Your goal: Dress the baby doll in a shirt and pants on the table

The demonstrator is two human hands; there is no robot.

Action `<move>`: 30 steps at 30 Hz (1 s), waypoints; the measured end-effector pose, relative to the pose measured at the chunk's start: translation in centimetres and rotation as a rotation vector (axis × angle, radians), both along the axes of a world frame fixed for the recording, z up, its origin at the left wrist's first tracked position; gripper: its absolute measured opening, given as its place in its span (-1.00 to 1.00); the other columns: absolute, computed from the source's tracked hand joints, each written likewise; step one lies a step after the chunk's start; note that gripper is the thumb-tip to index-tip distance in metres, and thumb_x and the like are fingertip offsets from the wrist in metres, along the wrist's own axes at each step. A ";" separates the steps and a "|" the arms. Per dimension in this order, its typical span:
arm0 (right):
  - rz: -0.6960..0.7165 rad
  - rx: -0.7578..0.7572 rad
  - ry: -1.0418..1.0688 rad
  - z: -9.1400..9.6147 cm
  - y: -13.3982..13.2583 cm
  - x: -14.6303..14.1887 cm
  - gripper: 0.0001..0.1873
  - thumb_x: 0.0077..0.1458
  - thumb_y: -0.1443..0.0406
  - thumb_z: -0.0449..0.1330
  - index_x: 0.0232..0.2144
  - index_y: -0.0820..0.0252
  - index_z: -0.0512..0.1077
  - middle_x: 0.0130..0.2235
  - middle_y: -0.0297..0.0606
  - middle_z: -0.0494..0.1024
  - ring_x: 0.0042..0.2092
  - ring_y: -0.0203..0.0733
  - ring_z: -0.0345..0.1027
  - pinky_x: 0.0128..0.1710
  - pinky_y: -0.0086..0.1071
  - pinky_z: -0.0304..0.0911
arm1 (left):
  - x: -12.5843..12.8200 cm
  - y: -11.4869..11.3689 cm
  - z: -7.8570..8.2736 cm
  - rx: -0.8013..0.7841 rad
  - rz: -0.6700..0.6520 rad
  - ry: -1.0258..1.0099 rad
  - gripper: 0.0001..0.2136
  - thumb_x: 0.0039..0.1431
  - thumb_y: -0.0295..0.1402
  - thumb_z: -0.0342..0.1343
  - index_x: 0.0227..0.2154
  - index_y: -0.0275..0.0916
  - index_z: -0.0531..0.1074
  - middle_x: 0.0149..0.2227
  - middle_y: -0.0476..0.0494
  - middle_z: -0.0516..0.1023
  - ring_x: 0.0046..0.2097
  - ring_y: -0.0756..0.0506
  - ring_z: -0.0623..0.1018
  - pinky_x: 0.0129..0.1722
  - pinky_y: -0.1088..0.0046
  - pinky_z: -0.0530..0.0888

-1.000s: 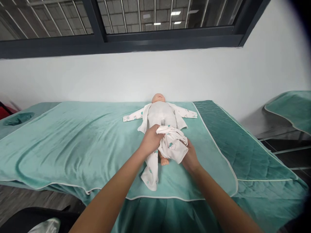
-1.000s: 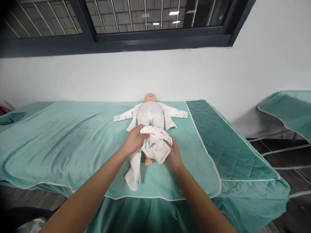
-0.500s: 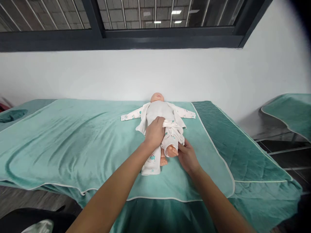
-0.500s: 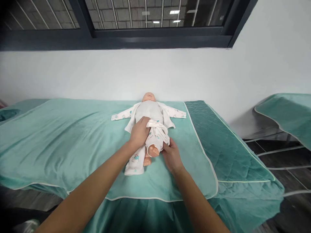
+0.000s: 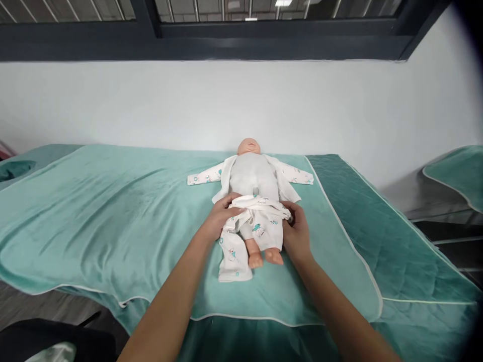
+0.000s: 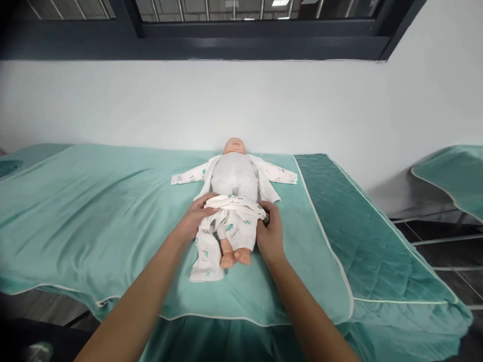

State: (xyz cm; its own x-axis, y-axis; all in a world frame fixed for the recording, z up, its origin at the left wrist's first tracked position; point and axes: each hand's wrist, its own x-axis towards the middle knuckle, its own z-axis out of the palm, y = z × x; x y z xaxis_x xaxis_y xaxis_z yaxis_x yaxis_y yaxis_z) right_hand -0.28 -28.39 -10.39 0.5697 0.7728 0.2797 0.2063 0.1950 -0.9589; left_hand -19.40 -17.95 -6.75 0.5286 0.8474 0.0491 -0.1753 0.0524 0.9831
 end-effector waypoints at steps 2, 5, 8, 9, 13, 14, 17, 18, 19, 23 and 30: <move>0.036 0.053 -0.072 0.5 -0.6 0.0 -0.52 0.03 0.41 0.07 0.03 0.04 0.36 0.03 -0.24 0.46 0.05 -0.09 0.32 0.09 -0.19 0.20 | -0.4 -0.2 -0.9 -0.128 -0.003 -0.084 -0.61 -0.13 -0.29 0.38 -0.19 -0.26 0.52 -0.27 -0.03 0.54 -0.26 -0.03 0.49 -0.24 0.51 0.38; 0.162 0.056 -0.194 2.0 -0.7 0.5 -0.53 0.08 0.41 0.06 0.04 0.02 0.39 0.07 -0.23 0.45 0.10 -0.05 0.29 0.14 -0.16 0.16 | -0.5 -0.2 -1.6 -0.212 -0.020 -0.163 -0.64 -0.12 -0.27 0.40 -0.23 -0.27 0.53 -0.34 -0.03 0.54 -0.36 0.01 0.48 -0.33 0.53 0.38; 0.329 -0.021 -0.351 4.1 0.5 1.1 -0.61 0.16 0.28 0.17 0.06 -0.02 0.41 0.06 -0.23 0.47 0.06 -0.01 0.31 0.07 -0.16 0.20 | -0.6 -0.1 -2.0 -0.225 -0.060 -0.202 -0.68 -0.06 -0.23 0.38 -0.26 -0.29 0.54 -0.39 -0.04 0.55 -0.42 0.02 0.47 -0.39 0.54 0.36; 0.380 -0.057 -0.422 4.9 1.2 1.2 -0.62 0.14 0.23 0.23 0.03 -0.02 0.44 0.02 -0.23 0.49 0.02 -0.01 0.33 0.02 -0.17 0.22 | -0.7 -0.1 -2.0 -0.229 -0.072 -0.209 -0.69 -0.05 -0.22 0.37 -0.28 -0.29 0.54 -0.41 -0.04 0.55 -0.44 0.02 0.47 -0.41 0.53 0.36; 0.616 -0.241 -0.622 8.0 4.6 1.8 -0.80 0.05 0.14 0.32 -0.29 0.07 0.51 -0.38 -0.33 0.46 -0.33 -0.18 0.28 -0.32 -0.32 0.18 | -1.1 0.0 -2.0 -0.262 -0.098 -0.238 -0.71 -0.02 -0.21 0.36 -0.31 -0.31 0.55 -0.43 -0.06 0.56 -0.44 -0.01 0.49 -0.44 0.52 0.36; 0.680 -0.296 -0.605 8.6 5.4 2.0 -0.82 0.06 0.14 0.31 -0.34 0.09 0.48 -0.43 -0.37 0.41 -0.39 -0.23 0.23 -0.39 -0.36 0.13 | -1.1 0.0 -1.8 -0.267 -0.109 -0.250 -0.71 -0.02 -0.21 0.35 -0.30 -0.31 0.56 -0.42 -0.07 0.56 -0.43 -0.02 0.50 -0.44 0.52 0.37; 0.784 -0.361 -0.492 9.7 7.6 2.8 -0.83 0.08 0.18 0.28 -0.34 0.14 0.45 -0.43 -0.40 0.39 -0.41 -0.30 0.20 -0.44 -0.42 0.09 | -0.5 0.3 -0.8 -0.248 -0.116 -0.299 -0.72 -0.01 -0.24 0.34 -0.28 -0.32 0.56 -0.40 -0.09 0.57 -0.41 -0.02 0.52 -0.43 0.53 0.39; 0.786 -0.341 -0.459 9.6 8.1 3.1 -0.84 0.07 0.20 0.29 -0.32 0.15 0.45 -0.40 -0.40 0.41 -0.38 -0.29 0.23 -0.41 -0.43 0.12 | -0.2 0.5 -0.4 -0.232 -0.101 -0.317 -0.73 -0.01 -0.26 0.35 -0.27 -0.31 0.56 -0.40 -0.08 0.57 -0.41 -0.02 0.52 -0.42 0.53 0.40; 0.782 -0.305 -0.423 9.4 8.6 3.4 -0.83 0.05 0.22 0.31 -0.31 0.15 0.44 -0.37 -0.39 0.43 -0.33 -0.28 0.26 -0.38 -0.43 0.14 | 0.3 0.7 -0.1 -0.215 -0.081 -0.336 -0.74 -0.01 -0.28 0.35 -0.27 -0.31 0.55 -0.40 -0.07 0.57 -0.41 -0.01 0.52 -0.42 0.54 0.40; 0.854 -0.177 -0.146 7.5 9.6 4.0 -0.68 -0.03 0.23 0.39 -0.21 0.12 0.44 -0.26 -0.37 0.46 -0.23 -0.26 0.31 -0.28 -0.43 0.20 | 2.2 1.3 0.8 -0.211 -0.009 -0.428 -0.75 -0.04 -0.30 0.35 -0.29 -0.28 0.52 -0.42 -0.03 0.53 -0.42 0.01 0.50 -0.40 0.54 0.42; 1.030 -0.336 0.184 6.7 8.3 3.3 -0.63 -0.10 0.25 0.44 -0.21 0.20 0.51 -0.31 -0.32 0.54 -0.30 -0.19 0.40 -0.31 -0.38 0.27 | 3.3 0.7 0.5 -0.263 0.023 -0.441 -0.80 0.05 -0.28 0.31 -0.31 -0.25 0.47 -0.48 0.03 0.43 -0.48 0.06 0.43 -0.46 0.58 0.38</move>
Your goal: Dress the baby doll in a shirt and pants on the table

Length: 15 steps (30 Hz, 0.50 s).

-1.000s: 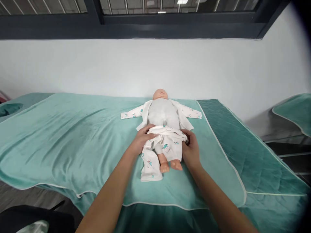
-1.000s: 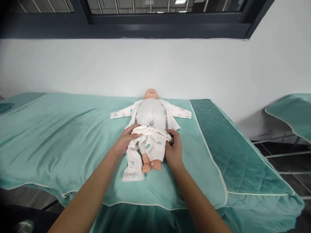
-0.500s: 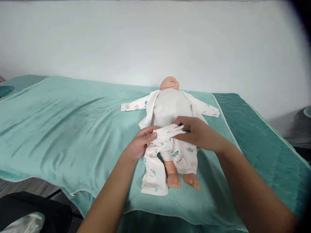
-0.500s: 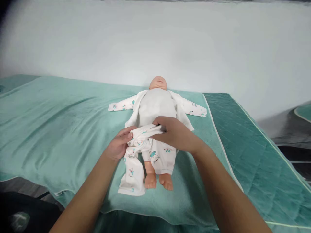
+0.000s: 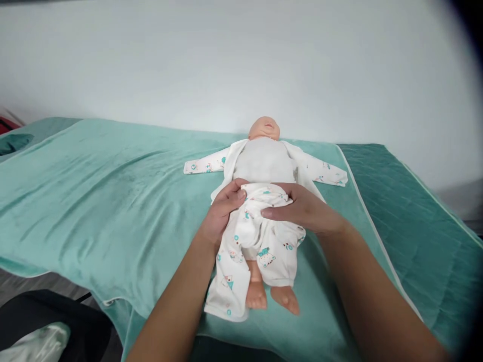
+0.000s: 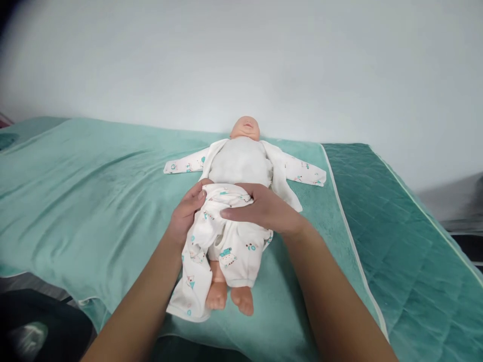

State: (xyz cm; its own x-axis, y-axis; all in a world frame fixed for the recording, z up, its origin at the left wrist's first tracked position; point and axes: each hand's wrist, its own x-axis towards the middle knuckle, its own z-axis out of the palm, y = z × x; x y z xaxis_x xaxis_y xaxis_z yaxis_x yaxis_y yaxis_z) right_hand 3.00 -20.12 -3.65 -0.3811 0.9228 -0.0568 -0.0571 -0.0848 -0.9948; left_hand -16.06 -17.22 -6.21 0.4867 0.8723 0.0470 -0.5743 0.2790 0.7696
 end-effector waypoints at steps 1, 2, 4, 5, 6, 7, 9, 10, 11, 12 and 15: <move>-0.040 -0.027 0.040 -0.1 -0.1 -0.3 -0.68 -0.11 0.27 0.43 -0.26 0.20 0.51 -0.34 -0.34 0.54 -0.33 -0.21 0.39 -0.33 -0.38 0.27 | -0.1 0.0 -0.1 0.006 -0.018 0.009 -0.79 0.05 -0.27 0.31 -0.32 -0.25 0.47 -0.48 0.02 0.44 -0.48 0.05 0.44 -0.46 0.58 0.38; -0.097 -0.041 0.097 -0.2 -0.1 -0.5 -0.73 -0.10 0.28 0.43 -0.31 0.19 0.50 -0.38 -0.36 0.52 -0.37 -0.24 0.38 -0.36 -0.39 0.26 | -0.2 -0.1 -0.1 0.017 -0.035 0.022 -0.77 0.04 -0.24 0.32 -0.31 -0.26 0.48 -0.46 0.01 0.46 -0.47 0.04 0.46 -0.45 0.57 0.40; -0.227 -0.041 0.242 -0.6 0.1 -0.8 -0.80 -0.08 0.29 0.40 -0.37 0.17 0.47 -0.43 -0.39 0.50 -0.41 -0.26 0.36 -0.39 -0.40 0.25 | -0.4 0.0 -0.3 0.046 -0.075 0.066 -0.68 -0.01 -0.18 0.36 -0.26 -0.27 0.51 -0.41 -0.04 0.53 -0.42 -0.01 0.52 -0.41 0.54 0.44; -0.282 -0.036 0.314 -0.8 0.2 -0.9 -0.81 -0.07 0.29 0.38 -0.38 0.16 0.46 -0.43 -0.38 0.50 -0.42 -0.25 0.36 -0.39 -0.39 0.26 | -0.6 0.0 -0.4 0.058 -0.108 0.096 -0.63 -0.04 -0.16 0.38 -0.23 -0.27 0.52 -0.37 -0.08 0.56 -0.39 -0.04 0.55 -0.39 0.51 0.46; -0.319 -0.034 0.374 -0.9 0.3 -1.0 -0.82 -0.05 0.29 0.36 -0.37 0.15 0.44 -0.42 -0.38 0.50 -0.43 -0.25 0.36 -0.40 -0.39 0.27 | -0.7 0.0 -0.5 0.064 -0.147 0.130 -0.59 -0.07 -0.16 0.39 -0.19 -0.28 0.53 -0.34 -0.11 0.59 -0.36 -0.09 0.58 -0.37 0.47 0.49; -0.335 -0.036 0.413 -0.9 0.4 -0.9 -0.83 -0.03 0.28 0.34 -0.36 0.14 0.43 -0.43 -0.38 0.49 -0.45 -0.26 0.34 -0.42 -0.38 0.27 | -0.8 0.0 -0.6 0.064 -0.184 0.164 -0.55 -0.10 -0.18 0.41 -0.15 -0.29 0.53 -0.31 -0.15 0.61 -0.33 -0.13 0.60 -0.35 0.43 0.51; -0.318 -0.041 0.425 -0.9 0.5 -0.9 -0.82 0.02 0.23 0.32 -0.37 0.13 0.40 -0.52 -0.42 0.41 -0.55 -0.31 0.22 -0.53 -0.41 0.19 | -0.8 0.0 -0.8 0.051 -0.220 0.209 -0.52 -0.10 -0.24 0.42 -0.08 -0.29 0.52 -0.25 -0.21 0.64 -0.27 -0.21 0.63 -0.31 0.37 0.53; -0.298 -0.037 0.403 -0.9 0.4 -0.9 -0.80 0.05 0.19 0.31 -0.38 0.12 0.38 -0.57 -0.45 0.35 -0.60 -0.35 0.13 -0.58 -0.43 0.12 | -0.8 -0.1 -0.9 0.040 -0.210 0.216 -0.51 -0.09 -0.27 0.41 -0.05 -0.29 0.51 -0.22 -0.23 0.65 -0.24 -0.24 0.64 -0.28 0.35 0.54; -0.277 -0.026 0.366 -0.8 0.3 -0.9 -0.77 0.08 0.15 0.30 -0.38 0.12 0.37 -0.60 -0.47 0.31 -0.63 -0.37 0.07 -0.62 -0.45 0.06 | -0.7 -0.2 -0.9 0.029 -0.181 0.211 -0.50 -0.07 -0.28 0.39 -0.03 -0.29 0.50 -0.21 -0.24 0.65 -0.21 -0.26 0.64 -0.26 0.32 0.55; -0.258 -0.008 0.320 -0.7 0.2 -0.9 -0.75 0.09 0.11 0.30 -0.38 0.12 0.37 -0.61 -0.48 0.30 -0.63 -0.39 0.04 -0.63 -0.46 0.02 | -0.6 -0.3 -1.0 0.020 -0.140 0.198 -0.50 -0.04 -0.28 0.38 0.00 -0.29 0.49 -0.20 -0.25 0.65 -0.20 -0.27 0.65 -0.23 0.30 0.55; -0.148 0.066 0.108 -0.2 -0.2 -1.0 -0.69 0.00 0.11 0.38 -0.28 0.13 0.43 -0.50 -0.44 0.41 -0.54 -0.37 0.17 -0.57 -0.47 0.08 | -0.3 -0.6 -1.0 -0.002 -0.003 0.153 -0.50 0.02 -0.26 0.34 0.04 -0.27 0.46 -0.19 -0.23 0.66 -0.18 -0.26 0.65 -0.15 0.25 0.56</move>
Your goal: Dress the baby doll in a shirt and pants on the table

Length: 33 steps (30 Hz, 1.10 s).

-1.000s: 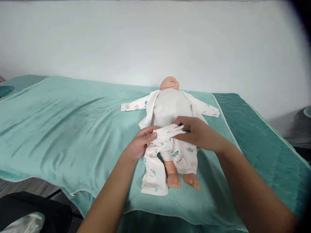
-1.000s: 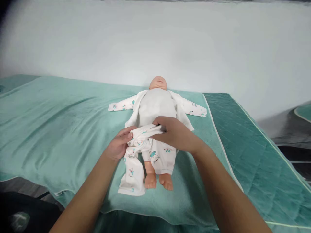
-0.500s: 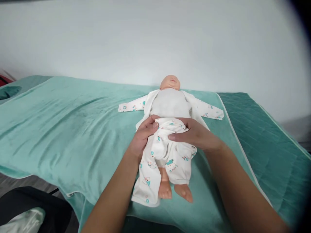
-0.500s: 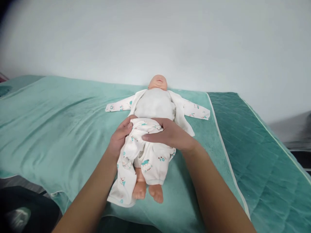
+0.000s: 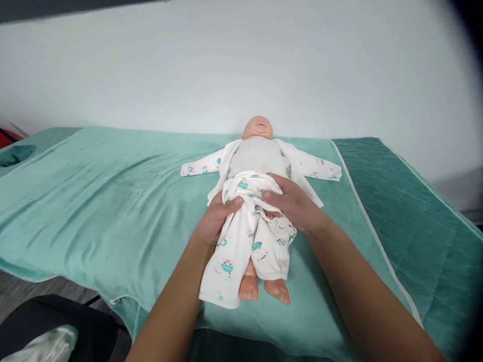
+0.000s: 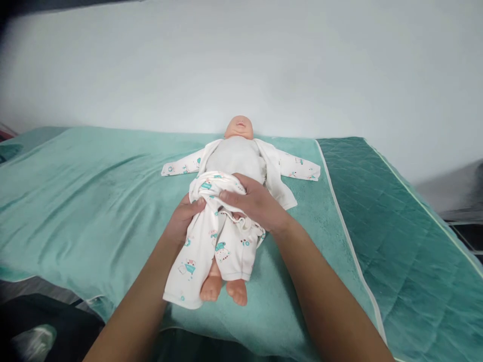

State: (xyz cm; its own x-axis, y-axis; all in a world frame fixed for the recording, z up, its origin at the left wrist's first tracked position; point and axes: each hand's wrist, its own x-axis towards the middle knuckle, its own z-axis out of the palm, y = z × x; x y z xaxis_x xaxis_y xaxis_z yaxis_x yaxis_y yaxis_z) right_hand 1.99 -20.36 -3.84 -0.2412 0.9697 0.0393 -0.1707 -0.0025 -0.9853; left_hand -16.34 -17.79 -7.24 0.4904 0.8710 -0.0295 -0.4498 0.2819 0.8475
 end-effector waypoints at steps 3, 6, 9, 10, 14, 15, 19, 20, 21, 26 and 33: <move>0.118 0.035 -0.232 0.3 -0.4 -0.2 -0.67 -0.10 0.17 0.44 -0.29 0.17 0.51 -0.36 -0.36 0.52 -0.36 -0.26 0.33 -0.40 -0.42 0.22 | 0.1 -0.1 0.0 -0.003 0.079 -0.004 -0.53 0.05 -0.25 0.33 0.02 -0.28 0.47 -0.20 -0.22 0.66 -0.18 -0.25 0.65 -0.12 0.24 0.56; 0.066 -0.039 -0.213 0.1 -0.5 -0.4 -0.71 -0.02 0.13 0.38 -0.30 0.19 0.53 -0.34 -0.32 0.54 -0.30 -0.20 0.39 -0.31 -0.35 0.27 | 0.0 0.1 -0.2 -0.006 0.060 0.016 -0.53 0.02 -0.22 0.34 -0.02 -0.31 0.49 -0.22 -0.24 0.66 -0.18 -0.26 0.65 -0.14 0.25 0.57; -0.043 -0.098 0.012 -0.6 -0.3 -0.7 -0.69 0.01 0.17 0.36 -0.20 0.18 0.53 -0.34 -0.31 0.56 -0.30 -0.19 0.41 -0.28 -0.31 0.31 | -0.2 0.3 -0.4 -0.009 0.025 0.035 -0.49 -0.05 -0.22 0.39 -0.03 -0.32 0.50 -0.24 -0.24 0.66 -0.18 -0.27 0.65 -0.17 0.26 0.58; -0.070 -0.099 0.081 -0.8 -0.3 -0.9 -0.68 0.01 0.19 0.35 -0.18 0.18 0.53 -0.33 -0.31 0.56 -0.30 -0.19 0.42 -0.27 -0.31 0.32 | -0.2 0.5 -0.4 -0.012 0.018 0.040 -0.49 -0.06 -0.22 0.39 -0.03 -0.32 0.50 -0.24 -0.25 0.66 -0.18 -0.27 0.65 -0.17 0.27 0.58; -0.100 -0.059 0.170 -0.9 -0.1 -1.2 -0.65 0.05 0.18 0.33 -0.10 0.14 0.51 -0.26 -0.28 0.59 -0.25 -0.16 0.45 -0.19 -0.27 0.35 | -0.1 0.7 -0.4 -0.029 0.009 0.034 -0.51 -0.01 -0.22 0.37 -0.02 -0.34 0.49 -0.25 -0.24 0.66 -0.19 -0.24 0.65 -0.14 0.29 0.57; -0.078 -0.042 0.142 -0.8 -0.2 -1.2 -0.62 0.07 0.17 0.32 -0.06 0.14 0.50 -0.22 -0.27 0.60 -0.21 -0.14 0.46 -0.17 -0.26 0.35 | -0.1 0.7 -0.3 -0.035 0.014 0.024 -0.52 0.01 -0.22 0.36 -0.02 -0.33 0.48 -0.25 -0.23 0.66 -0.19 -0.23 0.65 -0.14 0.29 0.57; 0.173 0.059 -0.125 0.2 -0.3 -0.7 -0.49 -0.06 0.19 0.42 -0.02 0.12 0.51 -0.14 -0.29 0.60 -0.10 -0.09 0.45 -0.13 -0.29 0.34 | -0.1 0.6 -0.2 -0.063 0.046 -0.013 -0.59 0.09 -0.18 0.30 -0.05 -0.31 0.48 -0.29 -0.19 0.66 -0.22 -0.21 0.65 -0.14 0.30 0.57; 0.249 0.073 -0.202 0.4 -0.3 -0.5 -0.50 -0.10 0.19 0.45 -0.06 0.12 0.53 -0.17 -0.31 0.60 -0.12 -0.09 0.45 -0.15 -0.30 0.34 | -0.1 0.6 -0.1 -0.064 0.052 -0.019 -0.60 0.09 -0.18 0.30 -0.07 -0.31 0.49 -0.30 -0.18 0.65 -0.22 -0.20 0.66 -0.15 0.30 0.57; 0.310 0.073 -0.270 0.5 -0.3 -0.4 -0.54 -0.11 0.19 0.45 -0.11 0.13 0.55 -0.20 -0.32 0.61 -0.16 -0.10 0.45 -0.19 -0.31 0.35 | -0.1 0.6 -0.1 -0.061 0.058 -0.024 -0.61 0.07 -0.18 0.31 -0.09 -0.31 0.49 -0.30 -0.18 0.65 -0.23 -0.20 0.66 -0.15 0.31 0.57; 0.242 -0.017 -0.293 -0.1 -0.4 -0.3 -0.69 -0.01 0.16 0.38 -0.21 0.17 0.56 -0.23 -0.30 0.62 -0.20 -0.11 0.47 -0.21 -0.30 0.34 | 0.0 0.4 0.0 -0.063 0.060 -0.005 -0.55 0.02 -0.16 0.34 -0.08 -0.31 0.49 -0.27 -0.20 0.65 -0.19 -0.22 0.65 -0.13 0.31 0.55; -0.078 -0.067 0.114 -1.2 -0.3 -1.0 -0.61 -0.01 0.22 0.35 -0.10 0.21 0.51 -0.20 -0.22 0.62 -0.21 -0.12 0.47 -0.17 -0.25 0.35 | -0.2 0.6 -0.4 0.140 -0.119 0.036 -0.32 -0.24 -0.23 0.48 0.03 -0.30 0.47 -0.15 -0.27 0.64 -0.11 -0.29 0.62 -0.16 0.30 0.53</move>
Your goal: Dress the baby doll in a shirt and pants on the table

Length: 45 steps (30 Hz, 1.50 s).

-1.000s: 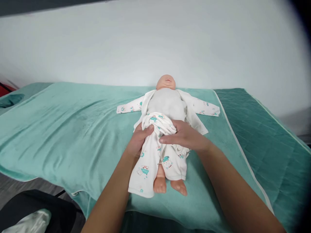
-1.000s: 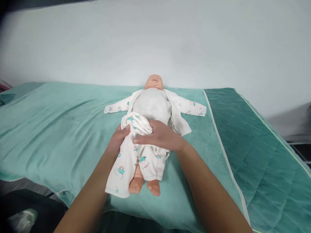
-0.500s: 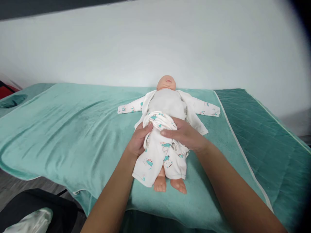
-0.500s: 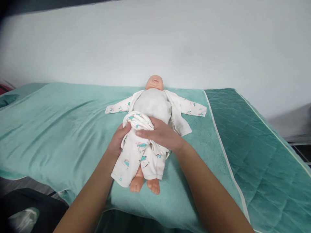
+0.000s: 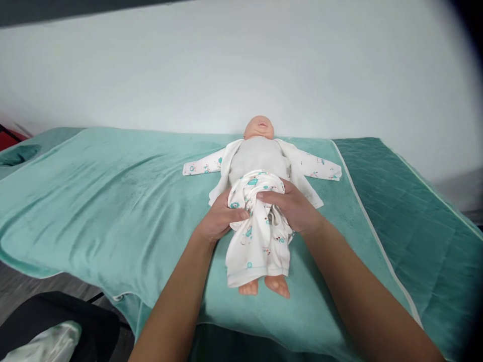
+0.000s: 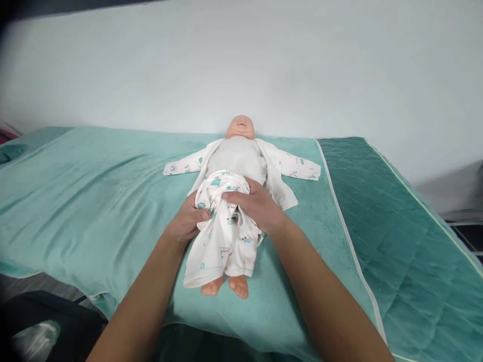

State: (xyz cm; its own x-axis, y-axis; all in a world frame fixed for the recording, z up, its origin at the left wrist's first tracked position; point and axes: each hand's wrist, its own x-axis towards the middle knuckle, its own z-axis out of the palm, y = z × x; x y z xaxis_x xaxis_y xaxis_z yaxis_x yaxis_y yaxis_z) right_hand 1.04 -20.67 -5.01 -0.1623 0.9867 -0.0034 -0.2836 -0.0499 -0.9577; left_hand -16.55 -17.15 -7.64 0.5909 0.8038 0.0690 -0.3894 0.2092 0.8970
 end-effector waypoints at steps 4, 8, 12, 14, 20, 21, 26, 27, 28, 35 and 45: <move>-0.035 0.012 -0.028 0.1 0.1 -0.2 -0.65 0.03 0.19 0.32 -0.12 0.20 0.50 -0.21 -0.23 0.61 -0.21 -0.14 0.46 -0.16 -0.25 0.34 | -0.2 0.2 0.0 0.023 -0.066 0.077 -0.41 -0.17 -0.33 0.44 0.00 -0.33 0.49 -0.15 -0.29 0.64 -0.13 -0.29 0.62 -0.19 0.31 0.53; -0.089 0.033 -0.133 0.2 0.0 -0.5 -0.65 0.06 0.14 0.30 -0.11 0.15 0.51 -0.17 -0.26 0.61 -0.15 -0.12 0.45 -0.11 -0.25 0.33 | -0.2 0.3 -0.1 0.023 -0.057 0.072 -0.48 -0.09 -0.32 0.41 -0.01 -0.30 0.50 -0.13 -0.28 0.64 -0.11 -0.28 0.63 -0.12 0.26 0.53; -0.100 0.054 -0.214 0.5 0.0 -0.7 -0.65 0.08 0.11 0.29 -0.11 0.14 0.52 -0.13 -0.26 0.61 -0.11 -0.11 0.45 -0.10 -0.25 0.32 | -0.3 0.3 -0.5 -0.024 -0.050 0.075 -0.51 -0.10 -0.33 0.41 -0.05 -0.33 0.52 -0.17 -0.29 0.65 -0.13 -0.30 0.63 -0.11 0.23 0.54; -0.078 0.061 -0.225 0.7 0.0 -0.7 -0.63 0.07 0.10 0.29 -0.11 0.15 0.53 -0.15 -0.25 0.62 -0.12 -0.10 0.45 -0.11 -0.25 0.33 | -0.4 0.2 -0.7 -0.065 -0.027 0.052 -0.52 -0.12 -0.32 0.42 -0.08 -0.34 0.53 -0.19 -0.29 0.66 -0.14 -0.31 0.64 -0.12 0.22 0.55; -0.006 0.077 -0.238 1.2 -0.3 -0.8 -0.58 0.10 0.04 0.28 -0.08 0.16 0.54 -0.13 -0.23 0.62 -0.10 -0.08 0.47 -0.13 -0.28 0.34 | -0.1 -0.8 0.1 -0.169 0.076 -0.044 -0.54 -0.09 -0.27 0.40 -0.09 -0.32 0.52 -0.29 -0.23 0.66 -0.19 -0.29 0.65 -0.11 0.22 0.57; -0.001 0.075 -0.242 1.1 -0.4 -0.8 -0.58 0.10 0.04 0.28 -0.08 0.16 0.54 -0.13 -0.23 0.62 -0.10 -0.08 0.47 -0.14 -0.28 0.34 | -0.1 -0.9 0.2 -0.179 0.083 -0.046 -0.55 -0.07 -0.26 0.39 -0.10 -0.32 0.52 -0.29 -0.22 0.66 -0.19 -0.29 0.66 -0.11 0.23 0.57; 0.087 0.065 -0.240 0.9 -0.3 -0.2 -0.61 0.03 0.12 0.35 -0.10 0.14 0.55 -0.16 -0.27 0.62 -0.13 -0.10 0.48 -0.18 -0.31 0.34 | -0.3 -1.2 0.5 -0.197 0.107 -0.031 -0.60 -0.01 -0.24 0.35 -0.10 -0.30 0.52 -0.28 -0.22 0.66 -0.18 -0.27 0.65 -0.12 0.24 0.57; 0.123 0.066 -0.246 1.0 -0.2 0.0 -0.61 0.00 0.13 0.37 -0.11 0.14 0.55 -0.18 -0.29 0.62 -0.14 -0.10 0.48 -0.19 -0.31 0.34 | -0.3 -1.1 0.5 -0.199 0.113 -0.025 -0.59 -0.01 -0.24 0.36 -0.10 -0.30 0.52 -0.27 -0.22 0.66 -0.18 -0.27 0.65 -0.13 0.24 0.57; 0.160 0.069 -0.261 1.0 -0.2 0.2 -0.62 -0.03 0.15 0.39 -0.14 0.14 0.56 -0.20 -0.31 0.62 -0.16 -0.11 0.47 -0.21 -0.32 0.34 | -0.4 -1.1 0.5 -0.203 0.119 -0.019 -0.58 -0.02 -0.24 0.36 -0.09 -0.30 0.52 -0.27 -0.22 0.66 -0.18 -0.27 0.65 -0.13 0.24 0.57; 0.297 0.042 -0.358 1.2 -0.3 1.0 -0.62 -0.10 0.19 0.43 -0.18 0.16 0.58 -0.22 -0.30 0.62 -0.17 -0.09 0.47 -0.22 -0.30 0.37 | -0.6 -1.1 0.5 -0.205 0.130 -0.003 -0.56 -0.02 -0.24 0.37 -0.08 -0.32 0.53 -0.26 -0.23 0.66 -0.18 -0.28 0.65 -0.14 0.23 0.57; 0.183 -0.006 -0.031 0.1 -0.1 0.6 -0.45 -0.07 0.23 0.43 0.00 0.19 0.50 -0.15 -0.22 0.63 -0.11 -0.06 0.50 -0.08 -0.20 0.37 | -0.2 -0.7 0.2 -0.175 0.040 -0.070 -0.53 -0.03 -0.25 0.36 -0.03 -0.34 0.51 -0.23 -0.28 0.66 -0.11 -0.32 0.63 -0.09 0.20 0.55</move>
